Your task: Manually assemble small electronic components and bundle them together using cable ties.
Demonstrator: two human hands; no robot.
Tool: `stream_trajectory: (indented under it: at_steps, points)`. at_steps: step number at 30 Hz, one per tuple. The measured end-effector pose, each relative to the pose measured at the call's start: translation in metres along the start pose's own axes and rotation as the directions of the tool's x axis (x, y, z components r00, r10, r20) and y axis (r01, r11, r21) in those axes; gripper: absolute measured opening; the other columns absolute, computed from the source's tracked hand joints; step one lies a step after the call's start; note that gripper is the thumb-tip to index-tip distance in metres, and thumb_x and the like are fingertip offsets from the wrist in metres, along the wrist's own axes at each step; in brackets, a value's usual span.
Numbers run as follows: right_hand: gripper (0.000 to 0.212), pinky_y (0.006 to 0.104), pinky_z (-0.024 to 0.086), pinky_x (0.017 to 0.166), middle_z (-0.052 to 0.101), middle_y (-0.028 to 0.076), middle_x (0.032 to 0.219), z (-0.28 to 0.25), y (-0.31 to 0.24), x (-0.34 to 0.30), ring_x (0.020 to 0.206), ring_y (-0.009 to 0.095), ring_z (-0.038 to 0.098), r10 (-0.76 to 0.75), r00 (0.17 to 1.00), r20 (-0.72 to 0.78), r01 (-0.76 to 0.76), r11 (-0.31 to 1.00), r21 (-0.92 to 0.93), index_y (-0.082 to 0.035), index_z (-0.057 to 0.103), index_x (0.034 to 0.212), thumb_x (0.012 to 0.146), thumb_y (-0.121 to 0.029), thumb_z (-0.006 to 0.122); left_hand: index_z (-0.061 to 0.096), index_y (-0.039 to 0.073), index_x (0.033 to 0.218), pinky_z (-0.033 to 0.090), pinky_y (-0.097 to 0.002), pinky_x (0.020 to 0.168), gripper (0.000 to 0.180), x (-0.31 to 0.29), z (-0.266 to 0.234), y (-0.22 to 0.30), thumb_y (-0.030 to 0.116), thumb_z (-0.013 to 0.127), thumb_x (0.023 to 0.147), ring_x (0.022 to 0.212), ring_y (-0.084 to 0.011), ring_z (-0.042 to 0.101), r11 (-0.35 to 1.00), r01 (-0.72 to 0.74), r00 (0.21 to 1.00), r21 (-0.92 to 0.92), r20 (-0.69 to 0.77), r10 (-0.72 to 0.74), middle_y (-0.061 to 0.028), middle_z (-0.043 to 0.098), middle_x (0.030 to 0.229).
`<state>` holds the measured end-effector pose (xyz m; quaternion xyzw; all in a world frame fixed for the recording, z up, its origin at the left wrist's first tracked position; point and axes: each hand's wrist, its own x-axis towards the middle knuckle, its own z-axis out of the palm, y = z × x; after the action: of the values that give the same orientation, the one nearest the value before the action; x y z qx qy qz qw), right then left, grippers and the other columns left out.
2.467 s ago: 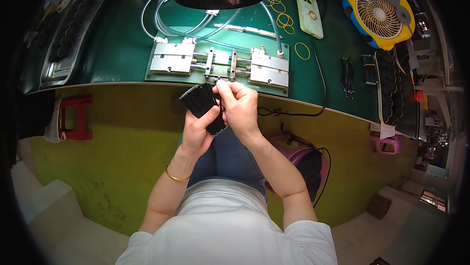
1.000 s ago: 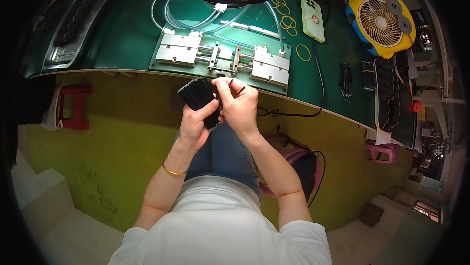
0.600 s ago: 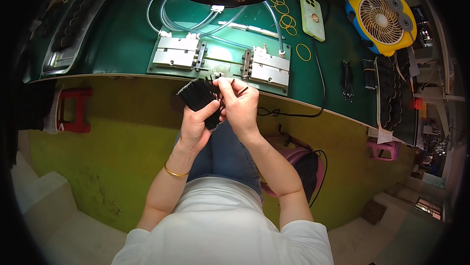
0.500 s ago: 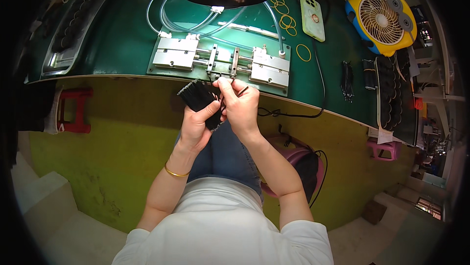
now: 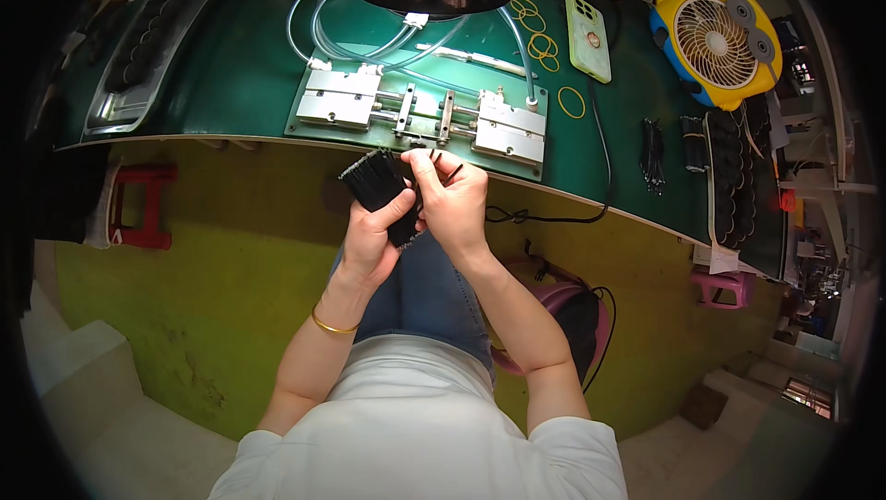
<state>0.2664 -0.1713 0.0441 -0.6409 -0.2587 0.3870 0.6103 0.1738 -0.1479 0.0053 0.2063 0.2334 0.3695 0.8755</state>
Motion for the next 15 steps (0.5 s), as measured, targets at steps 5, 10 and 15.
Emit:
stream_trajectory:
  at_steps: [5, 10, 15]
  points:
    - [0.018, 0.0171, 0.030, 0.029, 0.049, -0.002, 0.050, -0.0016, 0.0048, 0.0044, 0.034, 0.003, 0.038, 0.040, 0.999, -0.006, -0.039, 0.998, 0.051, -0.001, 0.062, 0.079, 0.084, -0.017, 0.054, 0.055, 0.001, 0.089, 0.045, -0.0234, 0.054, 0.012, 0.0014, -0.0005, -0.0008, 0.000, 0.057, 0.078, 0.064, -0.0130, 0.055, 1.000, 0.005, 1.000, 0.017, -0.021, -0.005, -0.0048, 0.057, 0.077]
    - [0.019, 0.0177, 0.029, 0.029, 0.050, -0.001, 0.049, -0.0025, 0.0048, 0.0060, 0.033, 0.003, 0.038, 0.067, 0.998, -0.009, -0.066, 0.995, 0.078, -0.001, 0.062, 0.077, 0.084, -0.017, 0.054, 0.056, 0.001, 0.090, 0.045, -0.0233, 0.055, 0.013, 0.0025, 0.0015, 0.0001, 0.000, 0.057, 0.078, 0.065, -0.0125, 0.056, 1.000, 0.006, 1.000, 0.021, -0.029, -0.005, -0.0049, 0.058, 0.077]
    - [0.019, 0.0178, 0.029, 0.028, 0.050, -0.001, 0.049, -0.0039, 0.0064, 0.0082, 0.032, 0.004, 0.038, 0.065, 0.998, 0.000, -0.065, 0.994, 0.086, -0.001, 0.061, 0.075, 0.084, -0.017, 0.055, 0.056, 0.001, 0.091, 0.046, -0.0234, 0.055, 0.013, 0.0030, 0.0020, -0.0005, 0.001, 0.057, 0.078, 0.065, -0.0120, 0.056, 1.000, 0.002, 1.000, 0.023, -0.029, -0.001, -0.0049, 0.058, 0.078]
